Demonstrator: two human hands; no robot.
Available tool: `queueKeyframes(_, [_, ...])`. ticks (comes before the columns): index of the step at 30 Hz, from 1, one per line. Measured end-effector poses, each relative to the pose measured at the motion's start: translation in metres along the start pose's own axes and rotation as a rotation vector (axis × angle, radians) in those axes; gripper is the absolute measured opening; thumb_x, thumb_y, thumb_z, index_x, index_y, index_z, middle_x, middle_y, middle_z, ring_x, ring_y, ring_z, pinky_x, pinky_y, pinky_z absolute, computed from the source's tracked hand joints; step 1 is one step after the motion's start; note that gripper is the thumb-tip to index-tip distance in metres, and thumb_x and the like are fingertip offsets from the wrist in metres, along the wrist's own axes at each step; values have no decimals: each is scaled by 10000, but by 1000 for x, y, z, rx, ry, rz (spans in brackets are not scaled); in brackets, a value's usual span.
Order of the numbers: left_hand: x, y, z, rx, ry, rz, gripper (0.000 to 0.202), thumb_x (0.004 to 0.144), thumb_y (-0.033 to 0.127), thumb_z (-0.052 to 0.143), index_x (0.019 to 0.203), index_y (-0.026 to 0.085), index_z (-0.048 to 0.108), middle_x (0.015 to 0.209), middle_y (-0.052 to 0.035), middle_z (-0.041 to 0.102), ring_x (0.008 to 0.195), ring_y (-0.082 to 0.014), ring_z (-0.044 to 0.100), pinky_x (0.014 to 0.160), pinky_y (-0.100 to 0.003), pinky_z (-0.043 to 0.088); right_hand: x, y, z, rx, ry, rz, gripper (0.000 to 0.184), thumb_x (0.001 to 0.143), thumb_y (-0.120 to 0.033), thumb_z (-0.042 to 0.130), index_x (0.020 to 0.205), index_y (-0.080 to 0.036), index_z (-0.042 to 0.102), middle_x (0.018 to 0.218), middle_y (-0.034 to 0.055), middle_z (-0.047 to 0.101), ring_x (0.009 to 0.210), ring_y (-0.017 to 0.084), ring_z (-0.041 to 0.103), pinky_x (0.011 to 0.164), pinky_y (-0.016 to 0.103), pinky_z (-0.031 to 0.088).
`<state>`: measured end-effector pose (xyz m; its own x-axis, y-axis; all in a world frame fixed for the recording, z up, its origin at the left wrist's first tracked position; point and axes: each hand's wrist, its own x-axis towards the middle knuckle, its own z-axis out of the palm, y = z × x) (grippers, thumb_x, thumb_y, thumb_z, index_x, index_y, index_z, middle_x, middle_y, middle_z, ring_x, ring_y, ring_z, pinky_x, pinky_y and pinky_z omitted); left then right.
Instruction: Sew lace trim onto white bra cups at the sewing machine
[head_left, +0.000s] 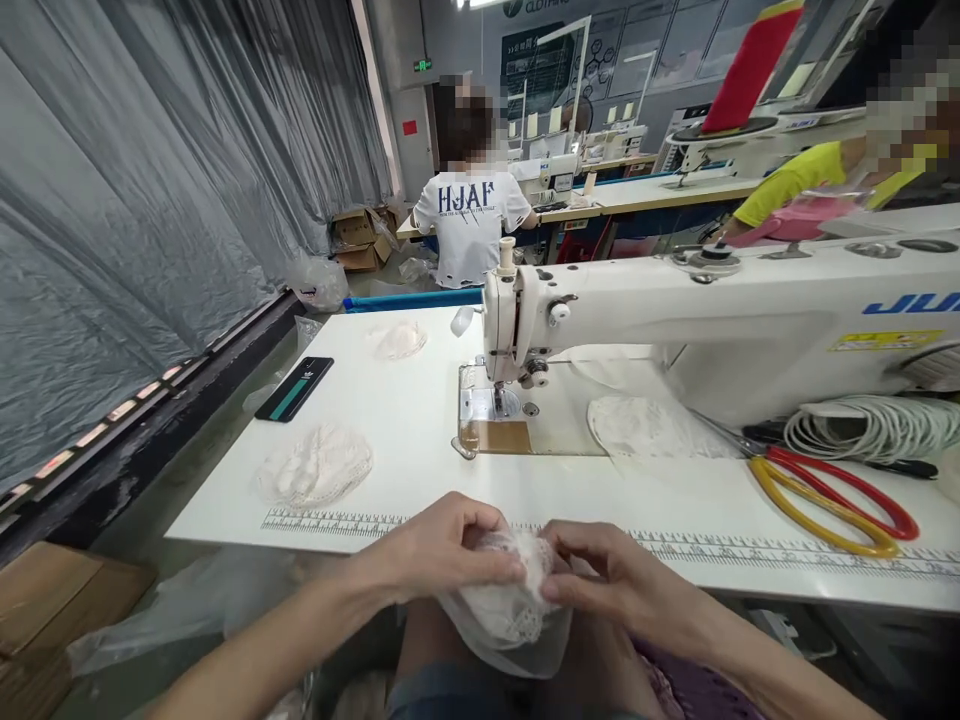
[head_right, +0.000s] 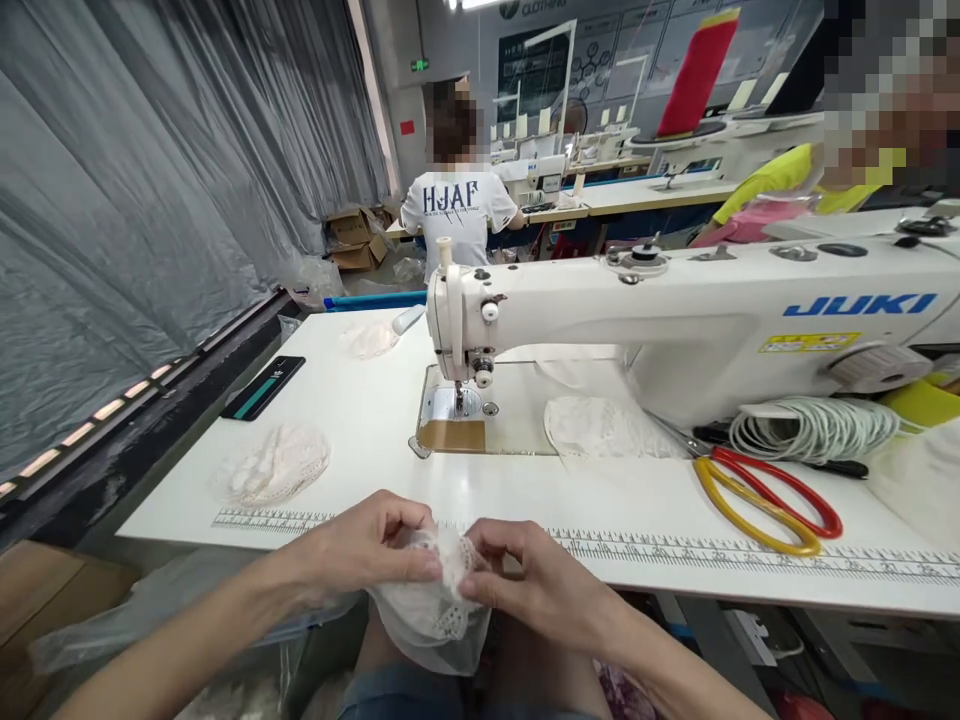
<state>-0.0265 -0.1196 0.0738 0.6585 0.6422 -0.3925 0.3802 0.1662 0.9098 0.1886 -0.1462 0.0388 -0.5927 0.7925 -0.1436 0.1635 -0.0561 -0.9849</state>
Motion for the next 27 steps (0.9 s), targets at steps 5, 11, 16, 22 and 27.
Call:
queueKeyframes(5, [-22, -15, 22, -127, -31, -104, 363, 603, 393, 756, 697, 123, 534, 617, 45, 430, 577, -71, 354, 510, -196, 264, -18, 0, 16, 144, -89, 87, 288, 767, -420, 651, 763, -148, 556, 683, -13, 455, 658, 122, 425, 585, 225, 354])
queueKeyframes(11, [-17, -51, 52, -281, 39, -84, 366, 697, 447, 678, 625, 115, 540, 575, 48, 388, 550, -60, 312, 508, -197, 241, -34, 18, 25, 174, -134, 127, 300, 812, -451, 587, 836, -152, 590, 678, -9, 478, 600, 105, 386, 539, 221, 323])
queueKeyframes(16, [-19, -70, 60, -351, 72, -88, 334, 659, 421, 721, 735, 104, 647, 702, -10, 559, 652, -101, 463, 617, -216, 348, -53, 31, 22, 147, -114, 173, 290, 798, -438, 595, 825, -151, 632, 758, 21, 558, 706, 146, 482, 640, 258, 380])
queueKeyframes(22, [-18, -83, 66, -371, 67, -182, 368, 602, 415, 766, 740, 92, 660, 615, -2, 585, 577, -88, 481, 588, -211, 359, -57, 49, 30, 218, -156, 231, 278, 752, -407, 662, 799, -132, 651, 699, 1, 549, 669, 126, 472, 624, 243, 362])
queueKeyframes(27, [-19, -77, 67, -344, -24, -171, 361, 586, 366, 788, 817, 109, 682, 701, -21, 634, 642, -108, 531, 631, -217, 396, -54, 59, 39, 276, -132, 210, 289, 752, -413, 668, 748, -125, 651, 659, -15, 513, 626, 105, 443, 584, 226, 337])
